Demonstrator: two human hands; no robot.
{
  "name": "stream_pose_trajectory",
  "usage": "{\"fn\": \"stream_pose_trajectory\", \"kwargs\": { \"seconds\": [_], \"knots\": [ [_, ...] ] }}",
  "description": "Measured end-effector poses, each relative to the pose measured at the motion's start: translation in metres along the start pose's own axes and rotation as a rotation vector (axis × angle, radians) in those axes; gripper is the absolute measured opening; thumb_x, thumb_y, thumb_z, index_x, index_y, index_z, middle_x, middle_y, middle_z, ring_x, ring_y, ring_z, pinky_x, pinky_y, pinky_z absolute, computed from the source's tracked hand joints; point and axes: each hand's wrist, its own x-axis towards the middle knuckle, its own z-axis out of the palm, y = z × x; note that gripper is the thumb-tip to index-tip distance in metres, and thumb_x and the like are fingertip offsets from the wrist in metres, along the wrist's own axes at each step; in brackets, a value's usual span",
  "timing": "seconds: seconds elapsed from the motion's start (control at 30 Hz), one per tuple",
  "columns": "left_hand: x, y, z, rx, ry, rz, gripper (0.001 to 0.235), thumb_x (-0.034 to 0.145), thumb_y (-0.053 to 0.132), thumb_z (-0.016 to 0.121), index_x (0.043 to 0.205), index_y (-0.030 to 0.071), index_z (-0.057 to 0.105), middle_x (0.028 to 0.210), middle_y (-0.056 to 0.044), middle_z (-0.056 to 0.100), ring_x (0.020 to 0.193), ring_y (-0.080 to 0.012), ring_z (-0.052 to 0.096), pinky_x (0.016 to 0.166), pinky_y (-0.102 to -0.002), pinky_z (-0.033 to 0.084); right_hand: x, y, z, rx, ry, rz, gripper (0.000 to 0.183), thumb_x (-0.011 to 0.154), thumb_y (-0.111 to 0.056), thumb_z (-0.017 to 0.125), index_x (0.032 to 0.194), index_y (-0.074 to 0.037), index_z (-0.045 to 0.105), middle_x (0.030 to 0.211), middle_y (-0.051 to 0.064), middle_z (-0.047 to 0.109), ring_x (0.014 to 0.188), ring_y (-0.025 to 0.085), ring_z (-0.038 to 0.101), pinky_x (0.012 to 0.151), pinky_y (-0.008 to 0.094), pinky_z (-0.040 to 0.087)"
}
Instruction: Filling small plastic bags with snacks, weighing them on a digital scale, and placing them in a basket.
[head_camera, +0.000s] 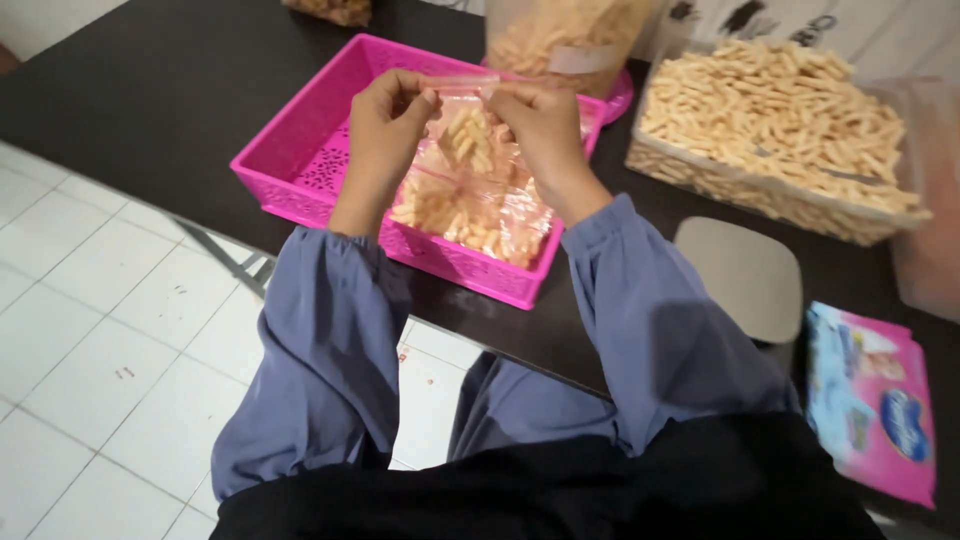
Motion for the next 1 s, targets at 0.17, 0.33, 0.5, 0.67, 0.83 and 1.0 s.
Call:
{"fn": "stream_pose_trajectory", "kwargs": {
  "seconds": [0.17, 0.33, 0.5, 0.67, 0.83, 1.0],
  "knots": [
    [0.047, -0.033, -0.007, 0.124, 0.075, 0.025, 0.009, 0.095, 0.009, 0.063, 0.09, 0.014, 0.068, 0.08, 0.003, 0.066, 0.075, -0.0086, 0.06, 0.07, -0.025, 0.051, 0.045, 0.014, 0.018, -0.074, 0.029, 0.035, 0.005, 0.085, -0.012, 0.077, 0.082, -0.009, 0.08, 0.077, 0.001, 0.075, 0.065, 0.009, 0.062, 0.06, 0.023, 0.054],
    [0.094, -0.07, -0.001, 0.271, 0.125, 0.205, 0.009, 0.088, 0.009, 0.064, 0.084, 0.017, 0.067, 0.074, 0.005, 0.066, 0.071, -0.0081, 0.059, 0.067, -0.028, 0.047, 0.087, 0.051, 0.028, -0.206, 0.032, -0.207, 0.019, 0.082, -0.01, 0.078, 0.065, -0.014, 0.072, 0.081, 0.002, 0.067, 0.077, 0.016, 0.066, 0.074, 0.031, 0.054],
    [0.124, -0.083, 0.006, 0.279, 0.181, 0.065, 0.013, 0.091, 0.008, 0.057, 0.082, 0.016, 0.062, 0.077, 0.002, 0.067, 0.072, -0.0106, 0.062, 0.066, -0.03, 0.049, 0.117, 0.068, 0.048, -0.251, -0.107, 0.033, 0.011, 0.087, -0.016, 0.071, 0.088, -0.011, 0.081, 0.09, 0.005, 0.079, 0.085, 0.017, 0.073, 0.086, 0.034, 0.062],
    [0.164, -0.187, -0.002, 0.548, 0.317, 0.176, 0.008, 0.087, 0.02, 0.061, 0.083, 0.015, 0.065, 0.076, -0.007, 0.071, 0.071, -0.0293, 0.066, 0.066, -0.046, 0.046, 0.136, 0.122, 0.07, -0.428, -0.215, -0.041, 0.042, 0.094, -0.013, 0.063, 0.055, -0.016, 0.049, 0.052, -0.003, 0.043, 0.055, 0.01, 0.041, 0.057, 0.032, 0.035],
    [0.161, -0.243, -0.009, 0.653, 0.084, -0.442, 0.051, 0.084, 0.048, 0.074, 0.123, 0.016, 0.064, 0.109, -0.021, 0.071, 0.109, -0.0429, 0.067, 0.092, -0.053, 0.054, 0.141, 0.195, 0.069, -0.807, -0.317, -0.218, 0.02, 0.088, -0.021, 0.06, 0.083, -0.016, 0.078, 0.08, 0.013, 0.074, 0.085, 0.04, 0.071, 0.075, 0.044, 0.057],
    [0.131, -0.201, -0.01, 0.774, -0.265, -0.513, 0.039, 0.085, 0.025, 0.067, 0.111, -0.004, 0.07, 0.112, -0.033, 0.068, 0.116, -0.0502, 0.062, 0.099, -0.056, 0.05, 0.141, 0.178, 0.07, -0.856, -0.283, -0.243, 0.025, 0.093, -0.023, 0.059, 0.079, -0.01, 0.075, 0.071, 0.017, 0.07, 0.077, 0.04, 0.071, 0.068, 0.046, 0.057]
  ]
}}
